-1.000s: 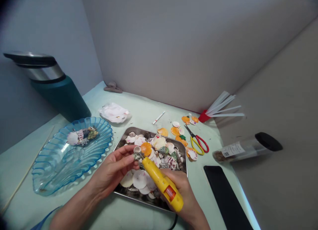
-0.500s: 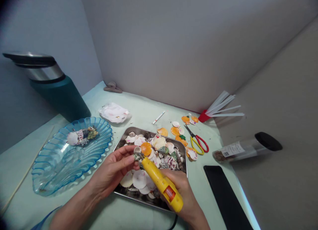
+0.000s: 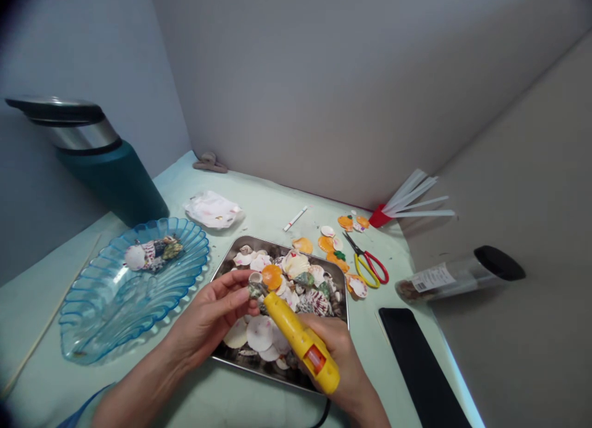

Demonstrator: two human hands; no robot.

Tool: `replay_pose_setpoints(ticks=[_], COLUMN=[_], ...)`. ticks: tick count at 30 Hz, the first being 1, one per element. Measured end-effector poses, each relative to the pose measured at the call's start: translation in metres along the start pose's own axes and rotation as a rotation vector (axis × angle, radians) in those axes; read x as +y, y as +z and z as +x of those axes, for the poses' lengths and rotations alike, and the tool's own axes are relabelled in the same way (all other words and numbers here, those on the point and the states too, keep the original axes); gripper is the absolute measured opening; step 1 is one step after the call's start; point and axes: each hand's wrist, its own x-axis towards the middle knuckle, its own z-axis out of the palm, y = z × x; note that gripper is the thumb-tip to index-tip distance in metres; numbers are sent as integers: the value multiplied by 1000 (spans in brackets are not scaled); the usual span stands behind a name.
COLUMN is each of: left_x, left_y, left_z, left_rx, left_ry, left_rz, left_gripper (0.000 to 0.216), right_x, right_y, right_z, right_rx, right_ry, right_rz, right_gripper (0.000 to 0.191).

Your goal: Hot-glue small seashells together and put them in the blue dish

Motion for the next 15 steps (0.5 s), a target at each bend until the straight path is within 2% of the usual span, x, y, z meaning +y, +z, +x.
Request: replay_pose_setpoints(ticks=[15], left_x=[1], left_y=[0], left_z=[0], left_rx=[20], left_ry=[7], left_rz=[-7], left_gripper=[31], right_x=[2], right_y=[0], right_z=[-1], right_rx=[7], right_ry=[0], right_rz=[-5], right_gripper=[23])
